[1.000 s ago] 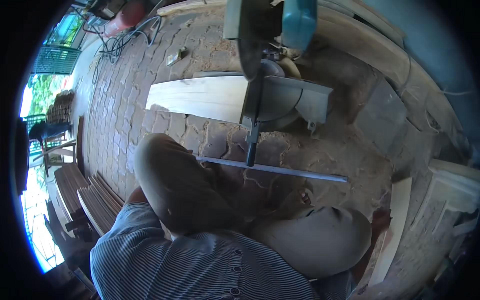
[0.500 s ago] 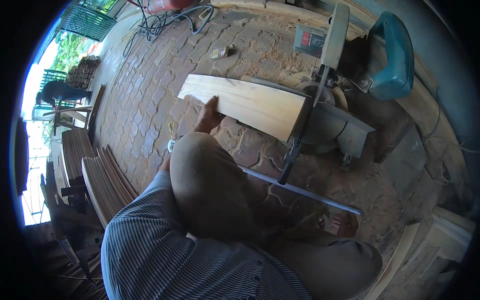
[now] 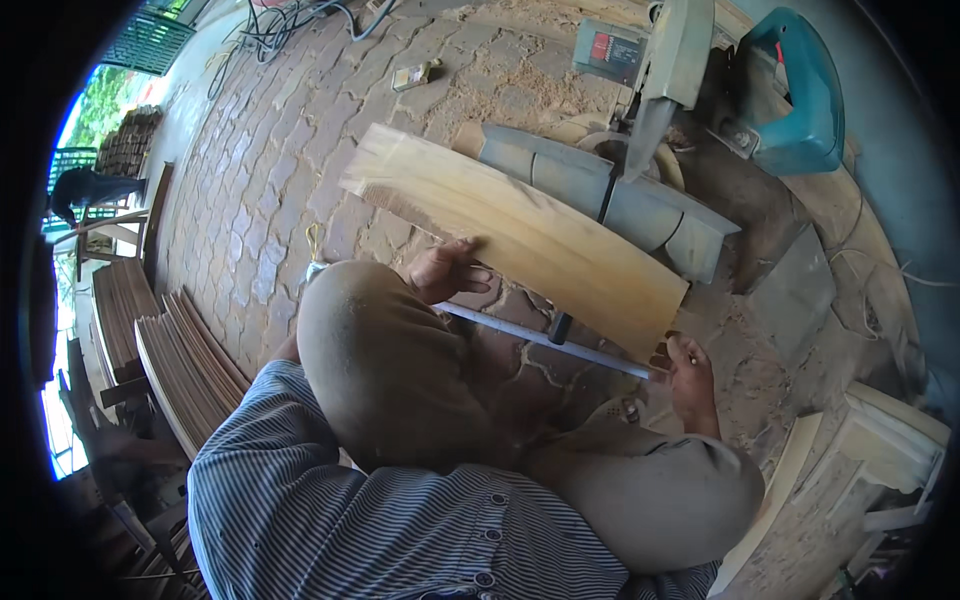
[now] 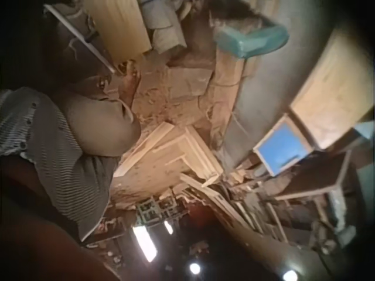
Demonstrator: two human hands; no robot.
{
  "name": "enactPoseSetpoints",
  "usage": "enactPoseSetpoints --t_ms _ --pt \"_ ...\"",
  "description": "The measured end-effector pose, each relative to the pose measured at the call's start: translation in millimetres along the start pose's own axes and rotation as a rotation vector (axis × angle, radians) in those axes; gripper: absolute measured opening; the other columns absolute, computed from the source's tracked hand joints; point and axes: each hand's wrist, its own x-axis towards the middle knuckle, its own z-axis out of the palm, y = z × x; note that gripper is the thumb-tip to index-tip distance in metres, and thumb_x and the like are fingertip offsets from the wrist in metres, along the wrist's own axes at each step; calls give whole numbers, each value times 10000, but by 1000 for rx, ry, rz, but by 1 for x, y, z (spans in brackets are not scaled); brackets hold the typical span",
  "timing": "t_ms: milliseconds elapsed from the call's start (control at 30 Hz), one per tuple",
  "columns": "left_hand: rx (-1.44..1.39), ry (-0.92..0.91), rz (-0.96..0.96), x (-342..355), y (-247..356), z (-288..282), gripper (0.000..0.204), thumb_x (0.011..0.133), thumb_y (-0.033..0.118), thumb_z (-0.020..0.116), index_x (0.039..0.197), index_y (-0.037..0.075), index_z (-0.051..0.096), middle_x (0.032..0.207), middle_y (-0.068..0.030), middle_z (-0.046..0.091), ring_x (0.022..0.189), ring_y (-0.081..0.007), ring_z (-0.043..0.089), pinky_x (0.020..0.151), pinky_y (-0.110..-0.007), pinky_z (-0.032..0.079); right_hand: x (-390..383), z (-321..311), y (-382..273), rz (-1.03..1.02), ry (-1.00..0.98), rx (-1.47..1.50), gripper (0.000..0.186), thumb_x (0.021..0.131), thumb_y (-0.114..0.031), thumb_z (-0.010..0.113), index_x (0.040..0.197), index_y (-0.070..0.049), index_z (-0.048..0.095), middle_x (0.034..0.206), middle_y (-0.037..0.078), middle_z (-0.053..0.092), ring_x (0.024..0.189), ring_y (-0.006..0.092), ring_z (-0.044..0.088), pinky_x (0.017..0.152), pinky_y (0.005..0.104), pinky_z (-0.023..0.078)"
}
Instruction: Measuring, marking, and cutting wood planks using a miter saw and hand tools.
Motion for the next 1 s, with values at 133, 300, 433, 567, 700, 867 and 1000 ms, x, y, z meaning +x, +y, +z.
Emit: enactPoseSetpoints --t_ms 133,300,433,567,700,867,1000 --pt "62 -207 -57 7 -7 -18 334 1016 353 647 1300 185 600 1178 -104 725 1000 -275 755 933 -508 567 -7 25 1 46 1 46 367 1081 -305 606 1350 -56 588 1139 91 712 887 203 729 721 352 590" --pt "158 -375 -221 15 2 24 332 1040 339 646 1273 112 581 1175 -173 726 995 -303 748 918 -490 581 18 -19 13 -106 50 67 272 1050 -267 662 1222 -56 659 949 22 697 775 146 672 692 337 588" --pt "513 -310 -130 6 9 17 326 1075 267 610 1246 -7 564 1183 -223 710 1026 -342 731 870 -459 609 51 -69 -18 -197 256 172 257 1030 -251 698 1203 -62 682 932 10 682 733 115 639 689 324 587" --pt "323 -3 -49 -7 -11 -30 381 1065 383 604 1240 45 602 1290 -189 679 1144 -336 692 944 -519 579 70 -122 -24 -275 502 164 247 1024 -263 713 1203 -94 699 911 -21 689 775 108 666 676 311 568" --pt "52 -136 99 -11 12 -75 616 1014 578 609 1403 105 544 1389 -149 642 1254 -344 628 1057 -578 507 66 -134 -12 -509 884 -417 330 1025 -273 703 1298 -88 687 1081 85 725 850 224 706 778 388 589" --pt "241 105 283 0 55 -25 567 1078 552 507 1379 73 554 1247 -127 695 1215 -303 646 1053 -506 509 56 -117 -35 -602 1006 -1149 352 998 -213 684 1335 -110 666 1311 205 683 1146 392 663 1017 494 518" --pt "573 175 266 26 62 -14 447 1064 501 577 1211 83 635 1090 -128 730 945 -243 740 813 -407 614 60 -115 -45 -712 955 -1382 352 961 -144 673 1309 -99 668 1344 211 676 1302 434 569 1130 521 426"
